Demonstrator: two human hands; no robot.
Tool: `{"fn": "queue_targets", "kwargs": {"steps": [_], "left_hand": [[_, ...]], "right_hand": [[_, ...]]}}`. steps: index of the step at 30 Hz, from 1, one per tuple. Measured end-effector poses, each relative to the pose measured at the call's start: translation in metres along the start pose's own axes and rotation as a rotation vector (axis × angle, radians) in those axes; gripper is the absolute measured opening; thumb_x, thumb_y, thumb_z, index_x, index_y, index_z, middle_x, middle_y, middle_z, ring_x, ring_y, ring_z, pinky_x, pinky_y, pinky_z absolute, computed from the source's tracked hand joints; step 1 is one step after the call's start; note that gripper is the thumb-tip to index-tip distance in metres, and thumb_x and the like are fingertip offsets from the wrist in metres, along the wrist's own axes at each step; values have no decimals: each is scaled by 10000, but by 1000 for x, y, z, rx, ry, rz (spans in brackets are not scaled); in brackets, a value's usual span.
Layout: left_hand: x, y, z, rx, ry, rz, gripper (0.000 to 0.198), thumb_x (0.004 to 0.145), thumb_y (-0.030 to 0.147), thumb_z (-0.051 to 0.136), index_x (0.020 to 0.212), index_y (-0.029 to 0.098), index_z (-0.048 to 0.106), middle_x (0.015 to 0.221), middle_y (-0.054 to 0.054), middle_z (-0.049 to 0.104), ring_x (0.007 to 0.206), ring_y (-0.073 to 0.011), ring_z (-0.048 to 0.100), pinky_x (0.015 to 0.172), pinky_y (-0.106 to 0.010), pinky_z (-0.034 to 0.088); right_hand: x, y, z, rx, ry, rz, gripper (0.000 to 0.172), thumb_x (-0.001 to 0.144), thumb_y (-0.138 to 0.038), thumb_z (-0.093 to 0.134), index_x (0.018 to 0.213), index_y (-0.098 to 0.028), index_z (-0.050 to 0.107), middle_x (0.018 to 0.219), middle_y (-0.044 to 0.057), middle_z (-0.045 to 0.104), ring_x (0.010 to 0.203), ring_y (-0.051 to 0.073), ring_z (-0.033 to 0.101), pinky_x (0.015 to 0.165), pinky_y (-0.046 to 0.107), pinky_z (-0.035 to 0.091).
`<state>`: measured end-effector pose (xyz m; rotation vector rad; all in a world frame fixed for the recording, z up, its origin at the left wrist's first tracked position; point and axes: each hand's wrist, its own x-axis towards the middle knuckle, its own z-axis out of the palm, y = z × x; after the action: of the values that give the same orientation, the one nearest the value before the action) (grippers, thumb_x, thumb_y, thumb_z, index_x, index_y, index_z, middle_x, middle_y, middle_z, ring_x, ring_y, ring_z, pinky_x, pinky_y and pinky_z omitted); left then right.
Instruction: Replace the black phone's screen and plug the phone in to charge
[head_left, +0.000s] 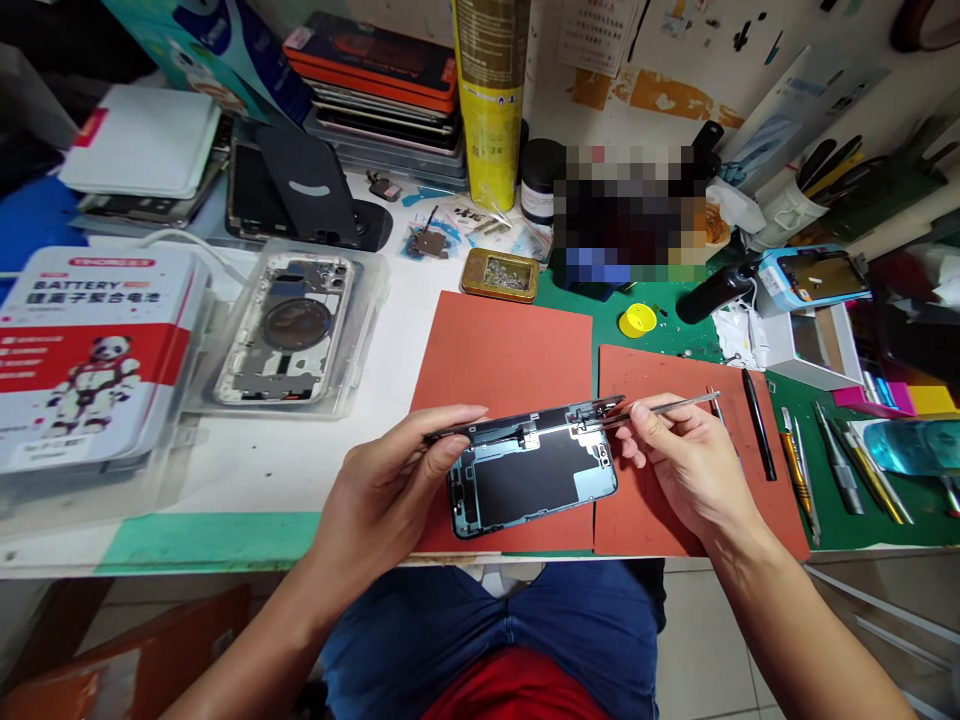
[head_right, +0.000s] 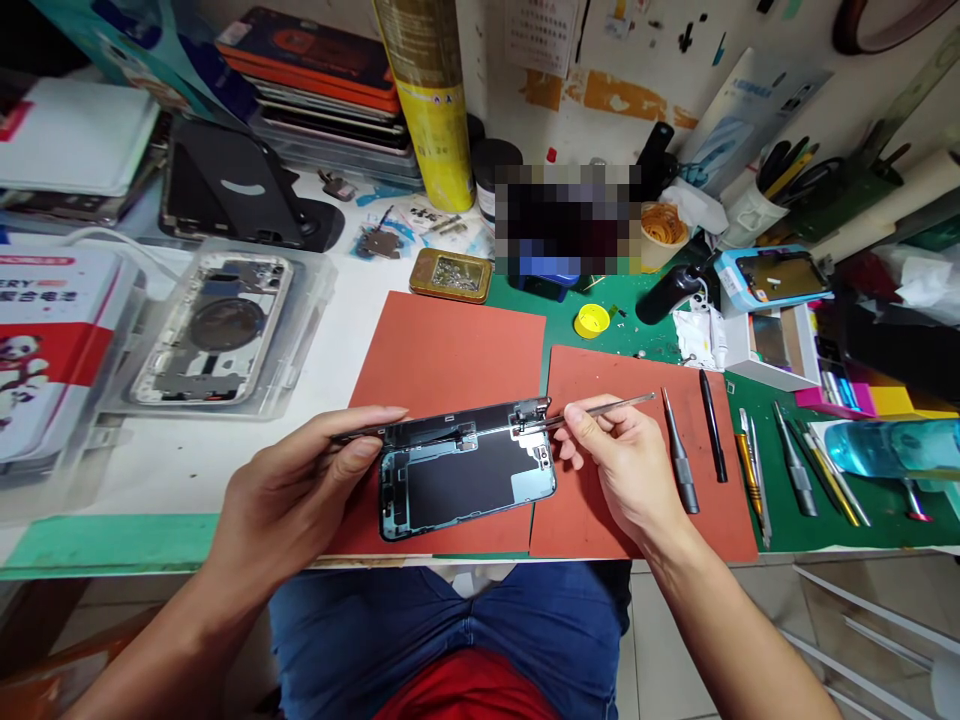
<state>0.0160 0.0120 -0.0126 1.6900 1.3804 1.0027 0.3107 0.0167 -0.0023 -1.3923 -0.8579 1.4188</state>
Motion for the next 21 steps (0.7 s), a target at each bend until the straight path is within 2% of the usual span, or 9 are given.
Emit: {"fn": "queue_targets", "kwargs": {"steps": [7,16,21], "left_hand": [[1,2,0,2,-8,-16,233,1079,386,591,1222,310,759,1097,26,839,964,-150,802,836,-217,629],[0,1,0,4,-12,-12,230,1079,373,594,1226,297,755,1130,30,836,993,-143,801,845,-203,621],[0,-1,0,-3,-12,6,221,1078,363,601,1235,316,749,1127,47,835,999,-123,795,853,-172,614]], "right_hand": [[-1,0,0,22,0,-9,226,882,-405,894,839,-193,829,772,28,726,597,110,621,558,241,524],[-1,4,2,-1,11,-34,267,885,-429,890,801,-189,810,747,28,723,589,105,613,560,233,525],[0,4,-1,18,11,-25,246,885,-420,891,848,-188,822,769,28,733,585,107,623,559,239,539]]}}
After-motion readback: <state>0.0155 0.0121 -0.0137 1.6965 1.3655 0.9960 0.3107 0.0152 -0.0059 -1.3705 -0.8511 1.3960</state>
